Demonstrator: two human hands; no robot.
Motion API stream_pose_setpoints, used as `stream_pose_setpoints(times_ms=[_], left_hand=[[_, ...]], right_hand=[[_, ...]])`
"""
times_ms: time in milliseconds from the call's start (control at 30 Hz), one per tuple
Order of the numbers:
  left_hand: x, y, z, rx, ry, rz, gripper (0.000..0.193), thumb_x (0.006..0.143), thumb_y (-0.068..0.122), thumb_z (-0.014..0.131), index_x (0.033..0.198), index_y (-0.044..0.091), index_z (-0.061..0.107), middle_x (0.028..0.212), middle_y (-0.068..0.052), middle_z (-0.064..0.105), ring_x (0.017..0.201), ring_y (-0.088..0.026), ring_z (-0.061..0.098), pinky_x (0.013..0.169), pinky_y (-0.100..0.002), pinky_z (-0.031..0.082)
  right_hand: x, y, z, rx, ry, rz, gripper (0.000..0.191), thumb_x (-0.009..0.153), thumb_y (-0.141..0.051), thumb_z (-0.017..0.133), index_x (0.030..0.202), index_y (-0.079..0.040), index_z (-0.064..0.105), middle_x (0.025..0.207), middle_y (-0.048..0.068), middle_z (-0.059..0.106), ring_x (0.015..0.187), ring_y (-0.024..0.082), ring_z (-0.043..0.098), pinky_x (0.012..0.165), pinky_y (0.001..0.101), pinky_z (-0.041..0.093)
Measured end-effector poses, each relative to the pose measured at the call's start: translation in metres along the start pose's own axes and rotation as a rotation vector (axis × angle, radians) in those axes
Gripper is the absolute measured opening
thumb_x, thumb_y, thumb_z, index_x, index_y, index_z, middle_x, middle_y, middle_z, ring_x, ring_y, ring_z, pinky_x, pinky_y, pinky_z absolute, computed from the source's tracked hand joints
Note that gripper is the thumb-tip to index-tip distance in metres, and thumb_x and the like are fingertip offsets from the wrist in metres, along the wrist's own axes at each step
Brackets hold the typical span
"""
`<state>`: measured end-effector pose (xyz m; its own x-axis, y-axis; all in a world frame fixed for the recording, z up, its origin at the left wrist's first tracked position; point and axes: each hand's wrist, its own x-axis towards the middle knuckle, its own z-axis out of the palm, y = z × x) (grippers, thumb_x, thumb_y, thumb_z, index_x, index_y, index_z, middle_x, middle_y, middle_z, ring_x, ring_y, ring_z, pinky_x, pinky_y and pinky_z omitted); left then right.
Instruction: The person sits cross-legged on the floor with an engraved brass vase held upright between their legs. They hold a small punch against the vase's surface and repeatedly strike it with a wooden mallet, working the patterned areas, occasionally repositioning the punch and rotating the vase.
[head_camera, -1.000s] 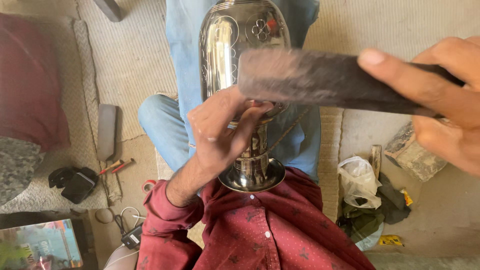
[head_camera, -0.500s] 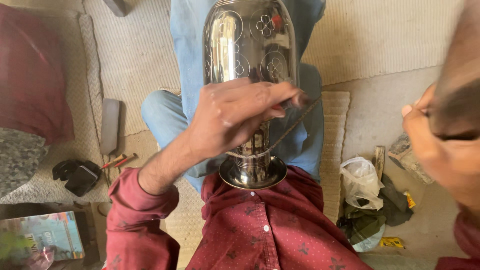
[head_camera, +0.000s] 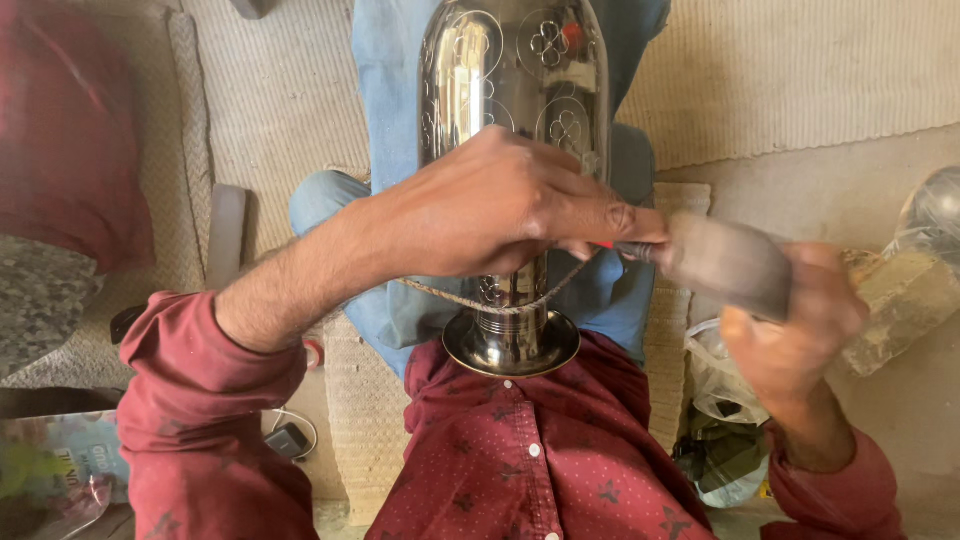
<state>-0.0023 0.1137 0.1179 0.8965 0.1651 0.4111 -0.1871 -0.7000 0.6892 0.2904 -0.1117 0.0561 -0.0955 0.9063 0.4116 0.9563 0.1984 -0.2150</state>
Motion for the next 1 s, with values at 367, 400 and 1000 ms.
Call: stream_pose_setpoints(times_ms=[367,400,1000], left_hand=[[0.019,0.0,-0.009,-0.046,-0.193,0.008,0.066,0.08,-0.001,0.075,0.142,0.021,0.064,0.107,-0.007,0.078,0.093,-0.028,0.074,0.065,-0.042,0.055],[0.02,0.001,-0.009,-0.039,-0.203,0.029,0.065,0.081,0.001,0.075,0.141,0.022,0.064,0.107,-0.006,0.078,0.093,-0.028,0.074,0.065,-0.042,0.055],[0.014,-0.005,-0.022,-0.182,0.222,-0.015,0.047,0.099,-0.002,0.073,0.141,0.009,0.054,0.13,-0.003,0.07,0.114,-0.018,0.074,0.098,-0.032,0.062]], right_hand=[[-0.031,-0.02,0.038,0.437,0.267,0.325,0.046,0.098,0.014,0.075,0.126,-0.002,0.043,0.103,0.017,0.059,0.088,0.026,0.06,0.078,0.0374,0.051],[-0.028,-0.02,0.039,0.427,0.263,0.295,0.042,0.097,0.015,0.074,0.12,-0.001,0.042,0.1,0.015,0.058,0.084,0.025,0.06,0.076,0.0367,0.05],[-0.033,-0.071,0.066,0.841,0.401,0.397,0.041,0.097,0.009,0.073,0.122,-0.003,0.043,0.102,0.008,0.058,0.082,0.017,0.063,0.076,0.0282,0.058]])
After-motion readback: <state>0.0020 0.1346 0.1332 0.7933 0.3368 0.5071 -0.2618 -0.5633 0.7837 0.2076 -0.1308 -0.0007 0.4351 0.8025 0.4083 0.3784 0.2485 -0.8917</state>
